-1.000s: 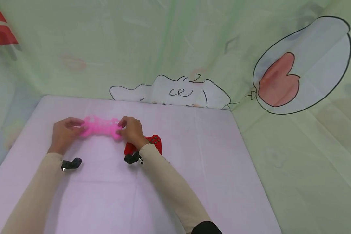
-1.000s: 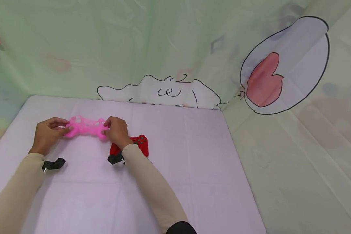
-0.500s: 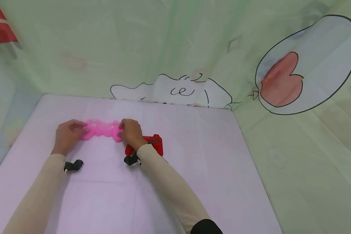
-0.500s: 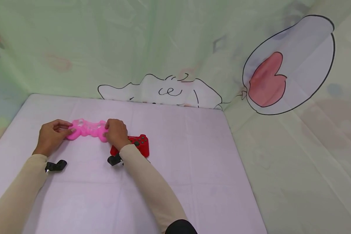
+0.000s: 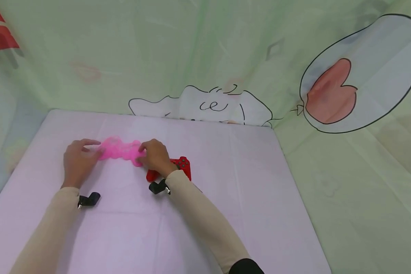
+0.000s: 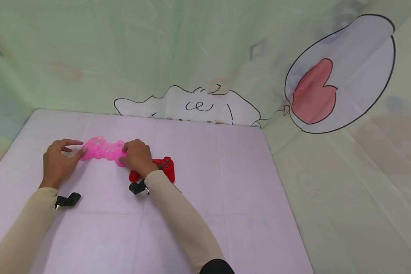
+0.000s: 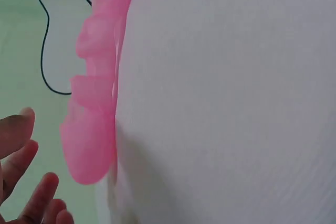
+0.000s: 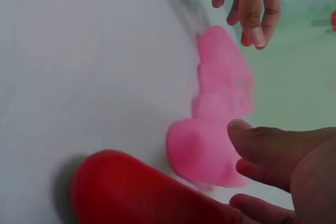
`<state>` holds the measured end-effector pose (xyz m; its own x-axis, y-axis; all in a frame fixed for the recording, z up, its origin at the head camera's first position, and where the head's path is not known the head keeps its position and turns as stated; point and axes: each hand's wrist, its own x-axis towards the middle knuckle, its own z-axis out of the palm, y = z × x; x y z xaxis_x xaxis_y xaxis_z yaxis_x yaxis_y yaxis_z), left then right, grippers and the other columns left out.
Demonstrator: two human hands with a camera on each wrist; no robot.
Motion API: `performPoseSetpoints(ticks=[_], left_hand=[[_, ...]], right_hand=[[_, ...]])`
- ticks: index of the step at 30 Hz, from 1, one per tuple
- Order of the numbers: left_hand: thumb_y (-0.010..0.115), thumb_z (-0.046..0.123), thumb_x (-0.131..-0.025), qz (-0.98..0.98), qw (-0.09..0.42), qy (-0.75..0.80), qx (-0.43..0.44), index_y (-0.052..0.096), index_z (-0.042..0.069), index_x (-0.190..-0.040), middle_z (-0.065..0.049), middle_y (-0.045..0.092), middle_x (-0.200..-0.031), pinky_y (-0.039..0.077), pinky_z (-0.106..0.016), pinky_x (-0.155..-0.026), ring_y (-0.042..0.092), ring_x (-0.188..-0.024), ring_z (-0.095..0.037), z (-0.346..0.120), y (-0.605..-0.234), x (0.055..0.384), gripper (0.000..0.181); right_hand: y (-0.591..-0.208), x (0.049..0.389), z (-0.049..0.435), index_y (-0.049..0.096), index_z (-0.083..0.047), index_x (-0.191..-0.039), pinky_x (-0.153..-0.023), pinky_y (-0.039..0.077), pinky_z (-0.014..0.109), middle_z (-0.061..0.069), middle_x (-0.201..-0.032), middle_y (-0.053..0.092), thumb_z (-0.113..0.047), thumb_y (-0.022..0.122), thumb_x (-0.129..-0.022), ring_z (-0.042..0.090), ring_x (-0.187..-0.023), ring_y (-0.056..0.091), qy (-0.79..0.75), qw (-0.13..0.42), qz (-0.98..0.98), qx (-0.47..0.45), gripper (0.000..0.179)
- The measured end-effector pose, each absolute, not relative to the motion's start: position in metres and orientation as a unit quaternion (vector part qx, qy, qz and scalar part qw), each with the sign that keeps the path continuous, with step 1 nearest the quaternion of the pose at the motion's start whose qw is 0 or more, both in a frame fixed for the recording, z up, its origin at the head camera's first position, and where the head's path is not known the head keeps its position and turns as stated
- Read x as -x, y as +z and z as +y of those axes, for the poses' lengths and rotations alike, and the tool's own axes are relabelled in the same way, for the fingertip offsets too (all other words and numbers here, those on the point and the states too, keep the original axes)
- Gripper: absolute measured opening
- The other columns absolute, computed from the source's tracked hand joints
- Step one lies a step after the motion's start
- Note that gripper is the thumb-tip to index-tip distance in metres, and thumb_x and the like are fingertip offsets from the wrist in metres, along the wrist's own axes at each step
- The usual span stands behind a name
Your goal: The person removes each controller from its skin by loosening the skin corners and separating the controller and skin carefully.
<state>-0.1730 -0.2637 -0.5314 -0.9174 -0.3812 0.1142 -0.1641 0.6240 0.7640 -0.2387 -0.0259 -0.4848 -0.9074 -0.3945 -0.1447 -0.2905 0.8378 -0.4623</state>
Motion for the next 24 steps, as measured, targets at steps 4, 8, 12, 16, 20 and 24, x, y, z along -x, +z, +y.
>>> performPoseSetpoints(ticks=[4, 8, 12, 16, 20, 24], left_hand=[[0.075, 0.037, -0.099, -0.879, 0.204, -0.406, -0.145, 0.073, 0.007, -0.127, -0.023, 0.063, -0.132, 0.038, -0.055, -0.096, 0.05, -0.122, -0.042, -0.244, -0.525, 0.164, 0.041], [0.083, 0.026, -0.092, -0.86, 0.269, -0.417, -0.116, 0.076, 0.005, -0.12, -0.021, 0.067, -0.124, 0.036, -0.046, -0.09, 0.049, -0.117, -0.037, -0.224, -0.52, 0.158, 0.036], [0.086, 0.019, -0.088, -0.85, 0.298, -0.427, -0.076, 0.076, 0.005, -0.118, -0.019, 0.071, -0.119, 0.035, -0.044, -0.088, 0.049, -0.112, -0.033, -0.202, -0.515, 0.155, 0.034], [0.087, 0.017, -0.087, -0.853, 0.293, -0.431, -0.04, 0.075, 0.005, -0.12, -0.015, 0.072, -0.118, 0.038, -0.045, -0.091, 0.053, -0.111, -0.032, -0.178, -0.515, 0.15, 0.037], [0.09, 0.016, -0.084, -0.856, 0.285, -0.43, -0.009, 0.074, 0.006, -0.12, -0.013, 0.073, -0.118, 0.042, -0.044, -0.094, 0.06, -0.111, -0.033, -0.158, -0.521, 0.144, 0.041], [0.093, 0.017, -0.081, -0.86, 0.271, -0.431, 0.007, 0.074, 0.008, -0.119, -0.012, 0.073, -0.115, 0.044, -0.041, -0.091, 0.062, -0.105, -0.032, -0.14, -0.529, 0.14, 0.044]], right_hand=[[-0.477, 0.232, -0.011, 0.076, -0.025, -0.127, -0.092, 0.054, 0.03, 0.005, -0.128, 0.068, -0.035, 0.081, -0.095, 0.015, -0.112, 0.061, -0.264, 0.094, 0.942, 0.182, 0.034], [-0.471, 0.222, 0.008, 0.074, -0.025, -0.13, -0.105, 0.052, 0.039, 0.003, -0.133, 0.067, -0.035, 0.082, -0.094, 0.017, -0.122, 0.062, -0.306, 0.048, 0.933, 0.183, 0.037], [-0.466, 0.213, 0.036, 0.073, -0.025, -0.132, -0.113, 0.046, 0.047, 0.0, -0.135, 0.067, -0.035, 0.084, -0.093, 0.02, -0.13, 0.06, -0.33, -0.006, 0.924, 0.192, 0.042], [-0.471, 0.205, 0.069, 0.072, -0.026, -0.134, -0.114, 0.043, 0.052, 0.0, -0.136, 0.067, -0.035, 0.087, -0.09, 0.022, -0.129, 0.06, -0.347, -0.04, 0.918, 0.19, 0.048], [-0.483, 0.197, 0.096, 0.07, -0.027, -0.137, -0.114, 0.04, 0.055, 0.001, -0.14, 0.066, -0.035, 0.09, -0.087, 0.024, -0.13, 0.059, -0.356, -0.043, 0.919, 0.162, 0.054], [-0.495, 0.191, 0.112, 0.068, -0.029, -0.14, -0.114, 0.039, 0.056, 0.003, -0.144, 0.063, -0.035, 0.092, -0.084, 0.027, -0.135, 0.056, -0.355, -0.026, 0.925, 0.133, 0.062]])
